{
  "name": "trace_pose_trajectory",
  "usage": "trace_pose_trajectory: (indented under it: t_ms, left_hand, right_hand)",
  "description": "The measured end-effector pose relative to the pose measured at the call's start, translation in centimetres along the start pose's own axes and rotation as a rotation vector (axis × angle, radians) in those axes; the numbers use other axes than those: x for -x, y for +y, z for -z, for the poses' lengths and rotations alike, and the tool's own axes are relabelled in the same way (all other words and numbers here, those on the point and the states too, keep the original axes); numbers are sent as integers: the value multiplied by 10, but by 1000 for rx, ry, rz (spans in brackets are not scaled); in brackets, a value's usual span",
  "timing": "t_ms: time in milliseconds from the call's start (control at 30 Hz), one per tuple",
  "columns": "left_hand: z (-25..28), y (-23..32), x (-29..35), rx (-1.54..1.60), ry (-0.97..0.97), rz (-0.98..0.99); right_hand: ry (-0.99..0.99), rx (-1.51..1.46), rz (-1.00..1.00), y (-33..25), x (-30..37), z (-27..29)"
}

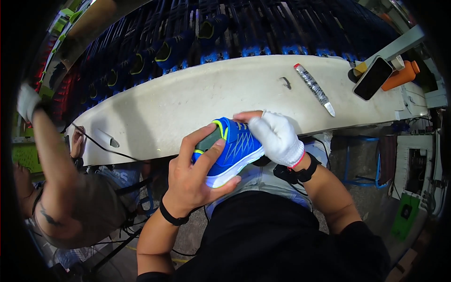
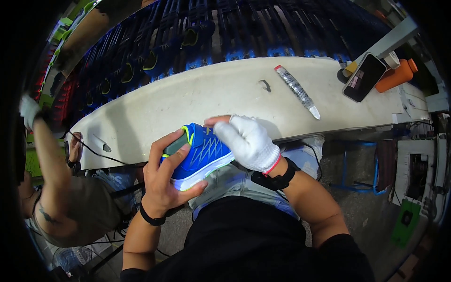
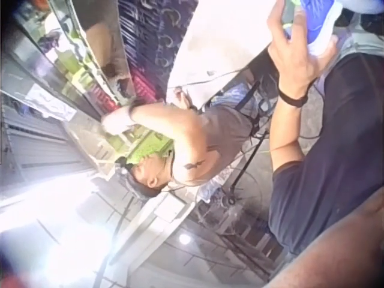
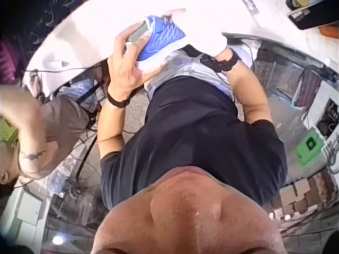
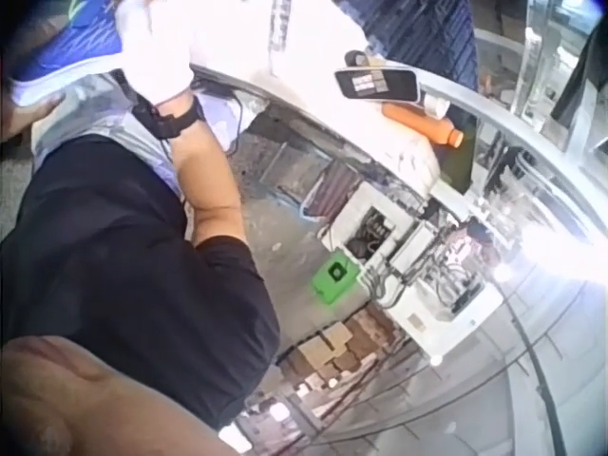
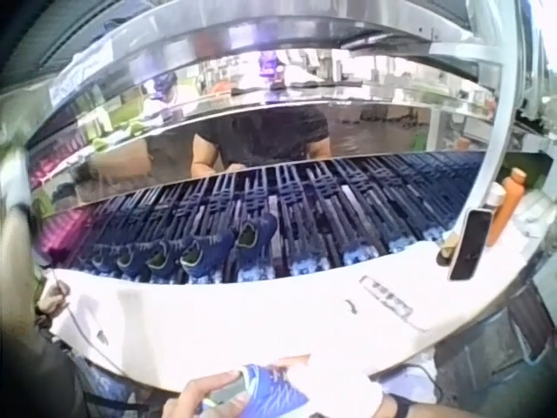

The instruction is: The person picks up a shoe and a sole from the conveyor, presses the sole onto the shoe by hand, and trims the edges with a knife. They then place the assembled shoe back onto the conveyor and repeat the process.

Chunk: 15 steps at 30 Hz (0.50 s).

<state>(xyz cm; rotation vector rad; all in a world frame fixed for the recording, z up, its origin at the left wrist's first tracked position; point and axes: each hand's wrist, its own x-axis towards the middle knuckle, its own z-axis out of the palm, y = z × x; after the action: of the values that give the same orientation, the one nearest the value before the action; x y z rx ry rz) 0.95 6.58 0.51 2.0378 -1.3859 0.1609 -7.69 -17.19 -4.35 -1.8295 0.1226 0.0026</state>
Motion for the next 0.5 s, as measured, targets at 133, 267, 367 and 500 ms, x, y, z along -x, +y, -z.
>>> trace_pose_trajectory:
  t_ms: [133, 267, 367, 500]
  left_hand:
    - [0, 1, -2, 4, 1, 43]
    - [-2, 23, -18, 563, 181, 334]
    - [-19, 32, -46, 1082, 331, 449]
    - [-44, -14, -44, 1015, 23, 494]
  right_hand:
    - [257, -563, 126, 12, 5, -1]
    - [149, 223, 527, -32, 40, 12]
    - [469, 339, 560, -17, 57, 11]
    - [494, -142, 416, -11, 59, 29]
